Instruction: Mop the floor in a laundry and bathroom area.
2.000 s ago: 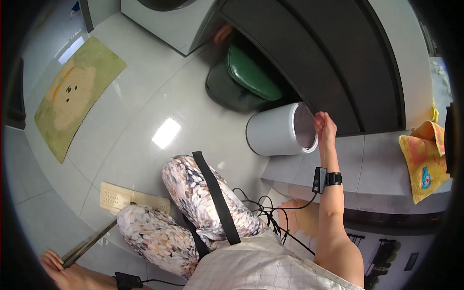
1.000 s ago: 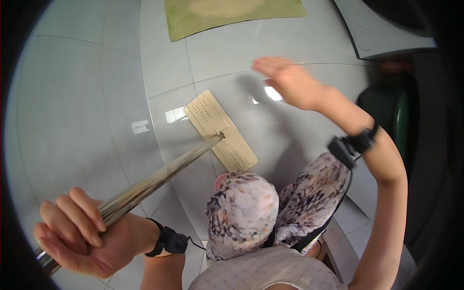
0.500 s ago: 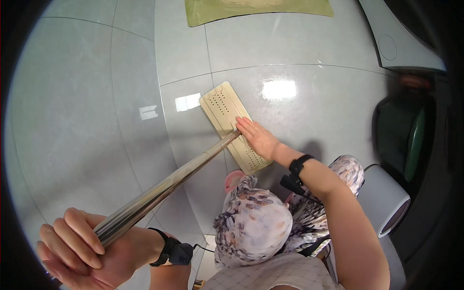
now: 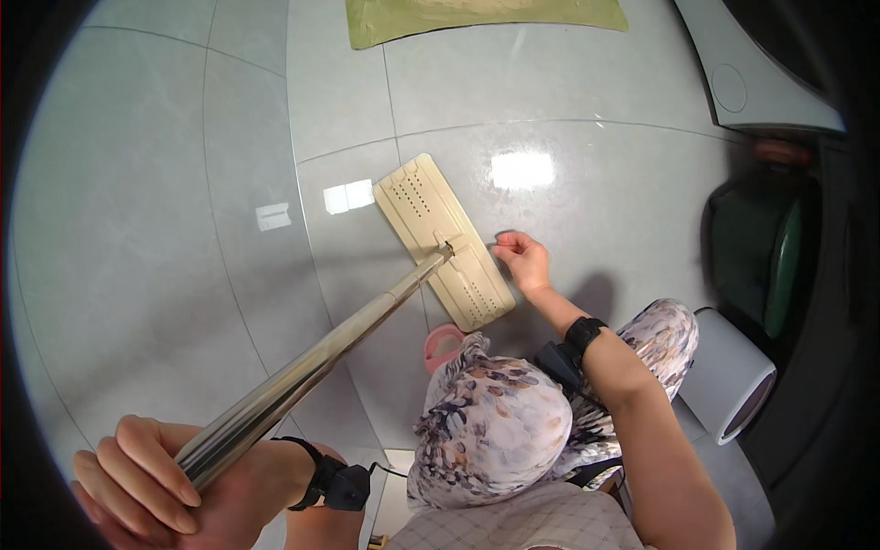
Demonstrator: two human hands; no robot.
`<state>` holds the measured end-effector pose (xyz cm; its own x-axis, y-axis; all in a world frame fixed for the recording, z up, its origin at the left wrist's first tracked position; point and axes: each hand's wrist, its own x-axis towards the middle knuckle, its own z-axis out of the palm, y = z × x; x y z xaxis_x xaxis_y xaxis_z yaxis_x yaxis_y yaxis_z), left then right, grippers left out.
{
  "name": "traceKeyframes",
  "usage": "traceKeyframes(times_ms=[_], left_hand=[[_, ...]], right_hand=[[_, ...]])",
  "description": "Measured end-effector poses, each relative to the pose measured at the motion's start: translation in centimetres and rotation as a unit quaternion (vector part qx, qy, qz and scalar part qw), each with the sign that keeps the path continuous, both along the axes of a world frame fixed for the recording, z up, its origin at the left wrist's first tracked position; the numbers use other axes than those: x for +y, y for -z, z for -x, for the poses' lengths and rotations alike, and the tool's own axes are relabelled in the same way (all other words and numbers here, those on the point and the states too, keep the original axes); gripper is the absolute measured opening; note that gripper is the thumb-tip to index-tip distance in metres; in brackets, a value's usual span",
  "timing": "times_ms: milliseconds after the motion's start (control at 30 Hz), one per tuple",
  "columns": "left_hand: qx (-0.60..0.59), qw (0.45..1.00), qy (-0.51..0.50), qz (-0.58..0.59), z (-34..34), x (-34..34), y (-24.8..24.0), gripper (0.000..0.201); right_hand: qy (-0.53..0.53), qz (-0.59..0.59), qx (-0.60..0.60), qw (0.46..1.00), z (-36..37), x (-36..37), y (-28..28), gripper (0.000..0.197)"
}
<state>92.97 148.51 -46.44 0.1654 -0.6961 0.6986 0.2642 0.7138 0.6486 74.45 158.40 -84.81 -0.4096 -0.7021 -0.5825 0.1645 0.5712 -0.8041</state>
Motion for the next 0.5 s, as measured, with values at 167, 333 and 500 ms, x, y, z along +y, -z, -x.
traceKeyframes(times_ms=[167, 333, 500], left_hand=[[-0.012, 0.999, 0.034, -0.006, -0.5, -0.1, -0.7, 0.029], [-0.01, 0.999, 0.028, -0.013, -0.5, 0.0, -0.7, 0.029], [0.009, 0.999, 0.05, -0.01, -1.1, 0.6, -1.2, 0.028]], right_hand=[[-0.067, 0.078, 0.107, 0.989, -2.1, -0.6, -1.5, 0.031], [-0.076, 0.0, 0.075, 0.994, -0.7, -1.1, -0.7, 0.02], [0.08, 0.022, -0.048, 0.995, 4.8, -3.6, -8.1, 0.006]])
